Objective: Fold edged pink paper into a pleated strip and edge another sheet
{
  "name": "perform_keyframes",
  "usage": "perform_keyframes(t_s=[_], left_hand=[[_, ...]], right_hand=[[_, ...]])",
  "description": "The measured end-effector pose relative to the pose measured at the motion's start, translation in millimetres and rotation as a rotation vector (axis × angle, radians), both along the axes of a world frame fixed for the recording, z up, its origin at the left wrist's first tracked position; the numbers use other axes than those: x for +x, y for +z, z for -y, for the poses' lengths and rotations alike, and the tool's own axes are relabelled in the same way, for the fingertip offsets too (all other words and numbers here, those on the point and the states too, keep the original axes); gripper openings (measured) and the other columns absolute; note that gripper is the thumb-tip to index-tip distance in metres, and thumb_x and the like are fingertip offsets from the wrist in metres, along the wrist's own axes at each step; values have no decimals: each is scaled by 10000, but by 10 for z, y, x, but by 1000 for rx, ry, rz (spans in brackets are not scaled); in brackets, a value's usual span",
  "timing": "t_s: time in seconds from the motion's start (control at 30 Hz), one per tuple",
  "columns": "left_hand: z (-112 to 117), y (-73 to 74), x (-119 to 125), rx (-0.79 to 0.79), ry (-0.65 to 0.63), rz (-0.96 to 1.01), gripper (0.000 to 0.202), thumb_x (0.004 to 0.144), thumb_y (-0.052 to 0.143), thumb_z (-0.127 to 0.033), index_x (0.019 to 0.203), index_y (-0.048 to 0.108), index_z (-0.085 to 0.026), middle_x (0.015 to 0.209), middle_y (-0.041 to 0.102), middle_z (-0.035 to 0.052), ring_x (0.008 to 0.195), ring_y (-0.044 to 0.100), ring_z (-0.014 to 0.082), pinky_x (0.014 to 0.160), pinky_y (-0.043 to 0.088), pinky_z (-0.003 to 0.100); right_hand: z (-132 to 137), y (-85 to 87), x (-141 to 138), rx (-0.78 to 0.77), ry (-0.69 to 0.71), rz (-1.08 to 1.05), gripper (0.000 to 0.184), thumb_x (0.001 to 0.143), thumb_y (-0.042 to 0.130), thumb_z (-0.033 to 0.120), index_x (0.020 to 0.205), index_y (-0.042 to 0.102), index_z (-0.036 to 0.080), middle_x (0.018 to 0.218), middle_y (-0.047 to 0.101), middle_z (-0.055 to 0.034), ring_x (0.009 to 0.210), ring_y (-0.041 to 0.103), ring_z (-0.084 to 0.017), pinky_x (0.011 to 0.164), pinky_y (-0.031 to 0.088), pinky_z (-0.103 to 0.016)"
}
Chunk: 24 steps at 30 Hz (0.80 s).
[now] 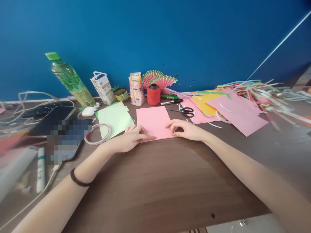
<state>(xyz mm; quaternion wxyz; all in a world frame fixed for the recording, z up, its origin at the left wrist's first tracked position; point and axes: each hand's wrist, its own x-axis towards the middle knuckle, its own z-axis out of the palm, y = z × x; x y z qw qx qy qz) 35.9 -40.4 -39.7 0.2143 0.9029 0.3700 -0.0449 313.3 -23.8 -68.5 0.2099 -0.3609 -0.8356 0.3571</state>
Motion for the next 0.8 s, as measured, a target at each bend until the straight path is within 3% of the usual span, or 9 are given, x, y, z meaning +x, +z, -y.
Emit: perform_keyframes(t_s=[0.27,0.63,0.8], left_hand=[[75,-1,48,54,-35,51,572,852,255,-98,1281,377,-456,1035,431,36,965,356,193,912,268,355],[61,17,55,-6,-7,40,507,877,265,-167,1246,409,-484,1045,438,17,993,346,189,946,252,387],[37,-7,73,-16,23,2,566,838,288,-108,1204,442,-511,1085,424,9,1037,345,208,958,230,420]], right_hand=[[-18,-11,4,84,149,84,358,822,439,121,1043,650,307,1201,518,-18,1080,431,-174,974,329,-397],[-18,-23,5,83,198,121,423,856,394,117,1106,594,393,1275,467,26,1083,389,-174,1009,296,-437],[-4,12,-17,67,203,169,425,868,373,116,1096,597,396,1273,467,20,1113,367,-180,1030,262,-455]])
